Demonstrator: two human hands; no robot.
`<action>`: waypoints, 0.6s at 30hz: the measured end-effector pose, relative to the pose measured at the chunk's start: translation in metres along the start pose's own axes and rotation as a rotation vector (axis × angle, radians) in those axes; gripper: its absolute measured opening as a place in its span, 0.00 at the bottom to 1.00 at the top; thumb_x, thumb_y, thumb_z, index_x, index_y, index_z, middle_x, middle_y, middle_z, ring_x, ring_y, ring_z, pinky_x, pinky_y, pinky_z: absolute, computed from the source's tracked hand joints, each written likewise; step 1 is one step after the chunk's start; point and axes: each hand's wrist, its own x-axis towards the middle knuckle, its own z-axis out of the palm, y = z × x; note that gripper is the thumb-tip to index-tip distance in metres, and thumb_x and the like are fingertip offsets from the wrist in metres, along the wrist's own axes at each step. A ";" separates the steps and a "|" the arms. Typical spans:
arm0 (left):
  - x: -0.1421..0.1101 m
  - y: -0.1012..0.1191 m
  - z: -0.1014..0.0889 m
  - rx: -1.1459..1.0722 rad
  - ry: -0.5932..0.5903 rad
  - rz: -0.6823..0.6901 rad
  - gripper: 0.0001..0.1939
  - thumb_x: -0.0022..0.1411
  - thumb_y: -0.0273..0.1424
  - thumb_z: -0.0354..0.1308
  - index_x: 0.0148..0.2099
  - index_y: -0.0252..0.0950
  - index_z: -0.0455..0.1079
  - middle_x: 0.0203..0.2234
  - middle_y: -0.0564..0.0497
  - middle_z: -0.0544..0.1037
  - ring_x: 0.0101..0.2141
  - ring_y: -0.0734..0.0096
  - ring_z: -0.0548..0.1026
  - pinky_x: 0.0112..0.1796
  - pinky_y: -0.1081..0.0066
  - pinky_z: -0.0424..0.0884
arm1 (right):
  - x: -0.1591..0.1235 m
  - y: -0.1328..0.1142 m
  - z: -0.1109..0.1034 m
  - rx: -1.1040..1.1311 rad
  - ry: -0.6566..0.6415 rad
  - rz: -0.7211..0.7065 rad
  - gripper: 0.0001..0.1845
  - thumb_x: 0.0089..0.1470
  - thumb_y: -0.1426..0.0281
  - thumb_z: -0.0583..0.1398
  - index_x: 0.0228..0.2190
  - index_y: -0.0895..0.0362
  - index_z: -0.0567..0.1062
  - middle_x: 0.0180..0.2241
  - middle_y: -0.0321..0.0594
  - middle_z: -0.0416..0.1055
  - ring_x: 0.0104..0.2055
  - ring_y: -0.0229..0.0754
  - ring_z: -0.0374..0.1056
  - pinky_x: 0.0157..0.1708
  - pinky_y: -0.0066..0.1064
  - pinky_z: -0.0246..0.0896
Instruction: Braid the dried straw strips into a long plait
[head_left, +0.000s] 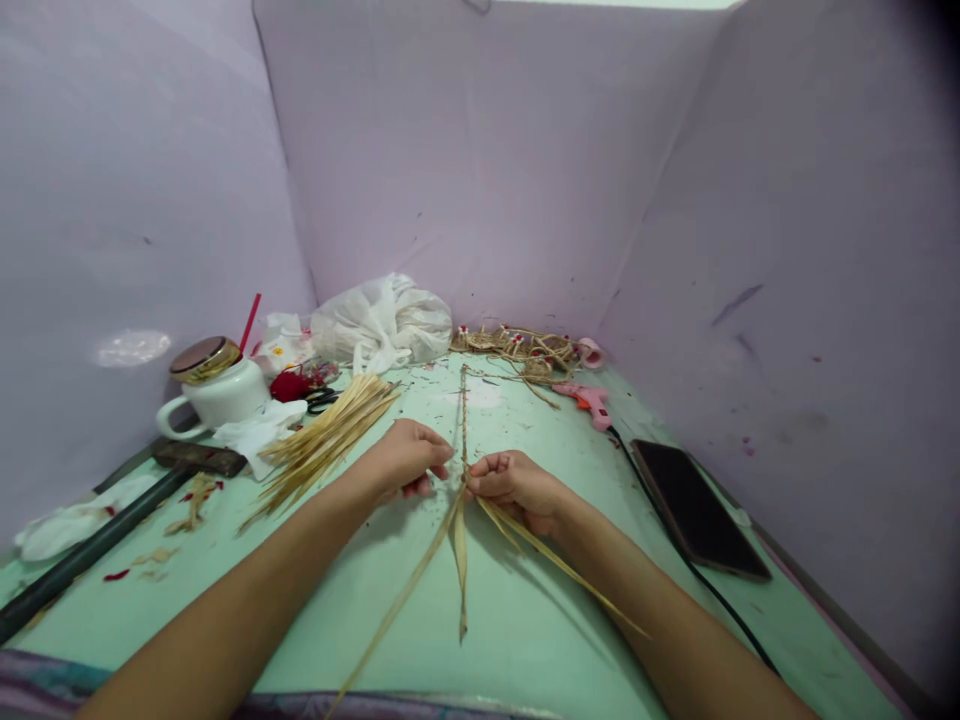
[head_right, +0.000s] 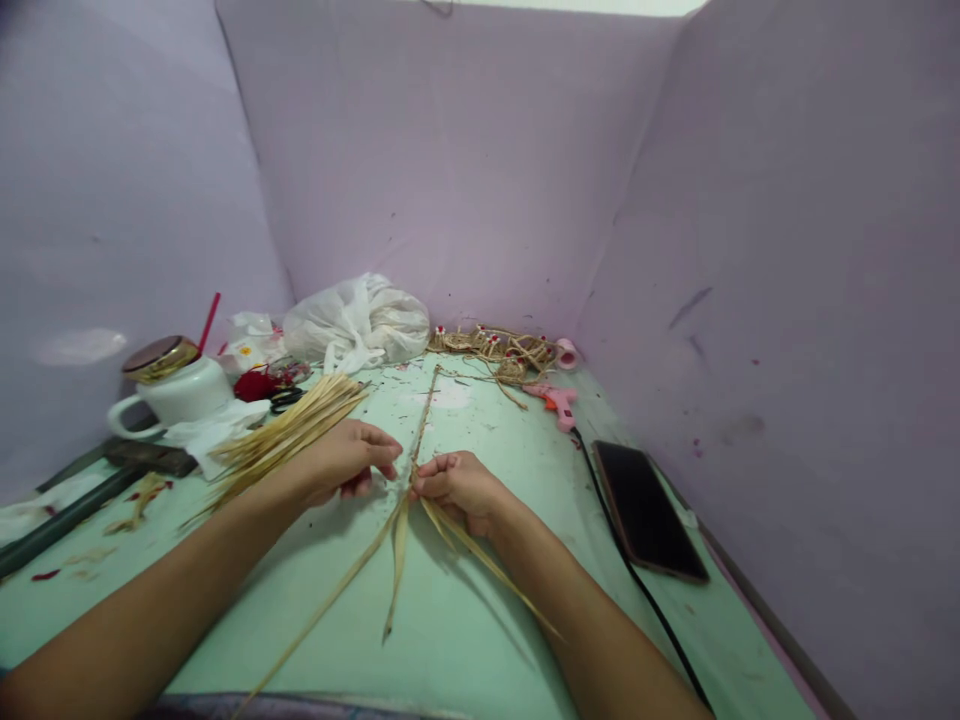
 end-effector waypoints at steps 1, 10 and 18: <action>0.003 -0.001 0.000 -0.117 -0.100 -0.031 0.10 0.46 0.31 0.53 0.32 0.30 0.67 0.23 0.50 0.74 0.12 0.81 0.62 0.13 0.78 0.53 | 0.000 0.000 -0.001 0.020 -0.004 0.004 0.09 0.31 0.76 0.60 0.21 0.61 0.66 0.17 0.36 0.70 0.13 0.29 0.57 0.13 0.21 0.43; 0.011 -0.012 0.023 -0.089 -0.171 -0.078 0.07 0.43 0.27 0.53 0.18 0.30 0.63 0.08 0.53 0.63 0.10 0.78 0.61 0.13 0.76 0.57 | 0.004 0.004 -0.005 -0.429 0.057 -0.200 0.06 0.31 0.77 0.58 0.19 0.61 0.68 0.17 0.35 0.67 0.18 0.30 0.57 0.18 0.21 0.48; 0.015 -0.021 0.032 0.115 -0.045 -0.013 0.05 0.40 0.27 0.50 0.16 0.34 0.59 0.04 0.57 0.56 0.07 0.79 0.54 0.11 0.77 0.49 | -0.012 -0.001 0.001 -1.038 0.278 -0.357 0.07 0.36 0.70 0.57 0.19 0.60 0.75 0.18 0.37 0.69 0.21 0.33 0.60 0.19 0.22 0.48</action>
